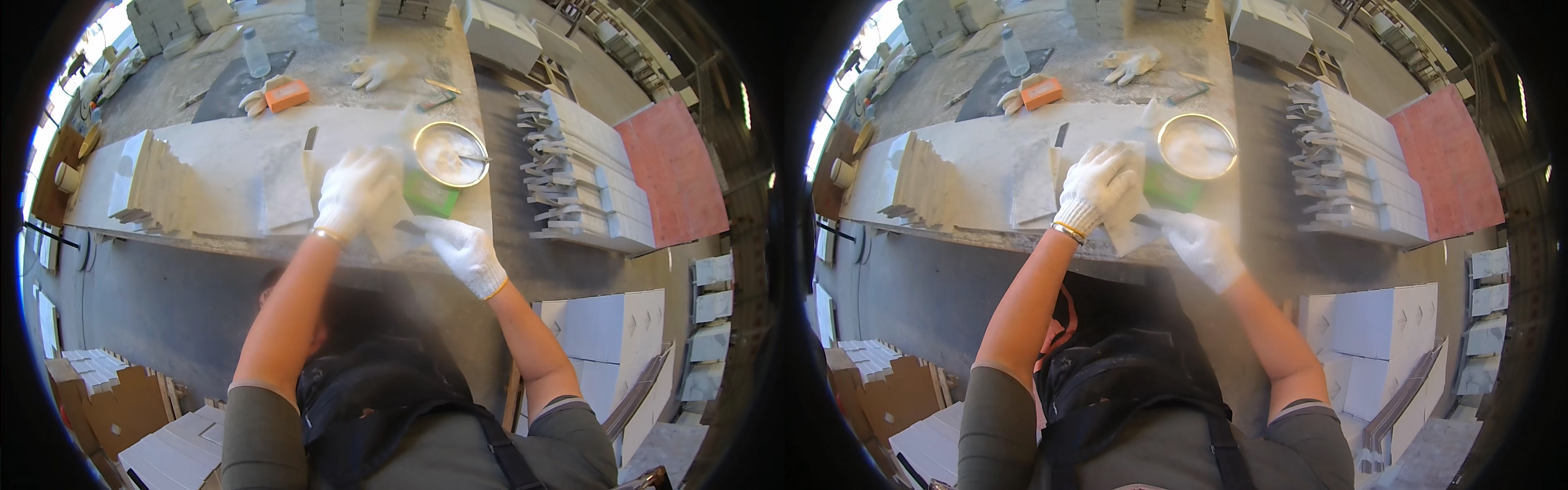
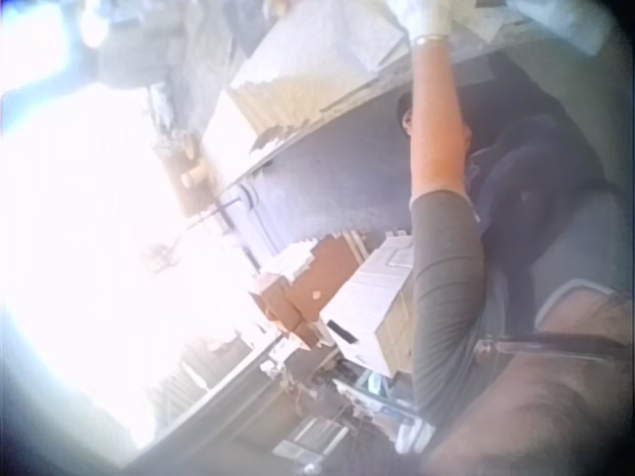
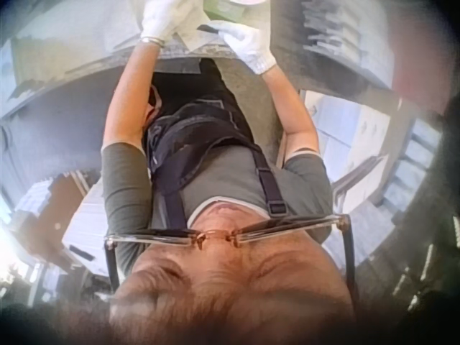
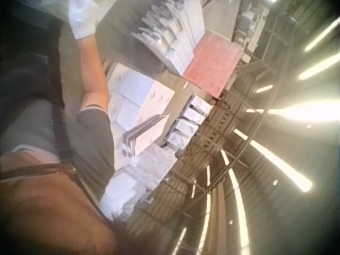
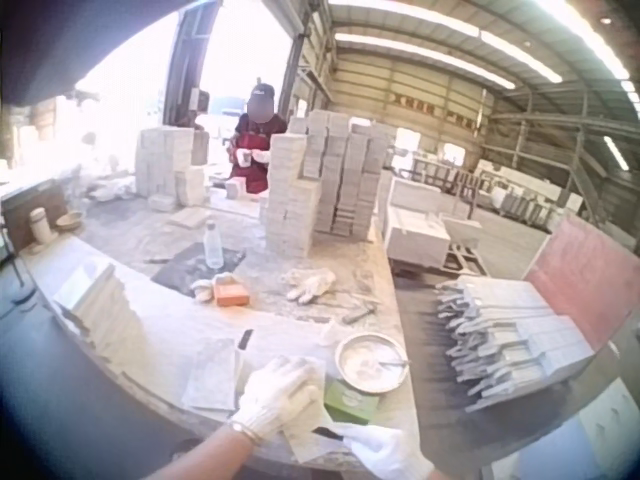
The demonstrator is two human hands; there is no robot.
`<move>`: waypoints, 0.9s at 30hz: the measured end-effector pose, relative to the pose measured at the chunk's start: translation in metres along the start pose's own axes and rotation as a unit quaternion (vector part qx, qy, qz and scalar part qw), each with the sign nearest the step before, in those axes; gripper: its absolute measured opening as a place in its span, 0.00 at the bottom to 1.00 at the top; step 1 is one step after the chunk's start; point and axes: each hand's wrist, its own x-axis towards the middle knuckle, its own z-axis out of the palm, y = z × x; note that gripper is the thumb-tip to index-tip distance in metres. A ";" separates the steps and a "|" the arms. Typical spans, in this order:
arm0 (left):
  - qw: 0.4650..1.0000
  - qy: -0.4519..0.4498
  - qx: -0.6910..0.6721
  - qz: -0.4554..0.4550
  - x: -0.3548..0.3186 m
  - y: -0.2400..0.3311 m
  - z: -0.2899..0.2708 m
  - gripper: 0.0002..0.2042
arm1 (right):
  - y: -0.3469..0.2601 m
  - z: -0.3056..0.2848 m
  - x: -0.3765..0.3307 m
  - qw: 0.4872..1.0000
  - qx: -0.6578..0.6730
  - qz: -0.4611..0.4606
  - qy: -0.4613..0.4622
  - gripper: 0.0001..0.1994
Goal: The person applies a white adhesive to the edges of rectangular tiles using a small metal spatula, then wipes the edges with a green sponge. They repeat this process on multiple tiles, handling them one at a time.
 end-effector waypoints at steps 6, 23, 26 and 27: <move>1.000 0.017 -0.002 0.005 -0.002 -0.002 0.002 0.18 | -0.011 -0.007 0.000 0.997 -0.007 0.037 -0.072 0.20; 1.000 -0.001 -0.005 -0.016 -0.001 0.000 -0.001 0.19 | 0.006 -0.006 0.003 0.997 0.006 0.053 -0.052 0.16; 0.999 -0.030 0.004 -0.022 0.001 0.001 -0.001 0.21 | 0.003 0.001 -0.028 0.990 -0.010 0.003 -0.144 0.19; 0.999 -0.034 0.004 -0.020 0.002 0.001 -0.002 0.21 | 0.003 0.006 -0.039 0.986 -0.073 0.004 -0.151 0.19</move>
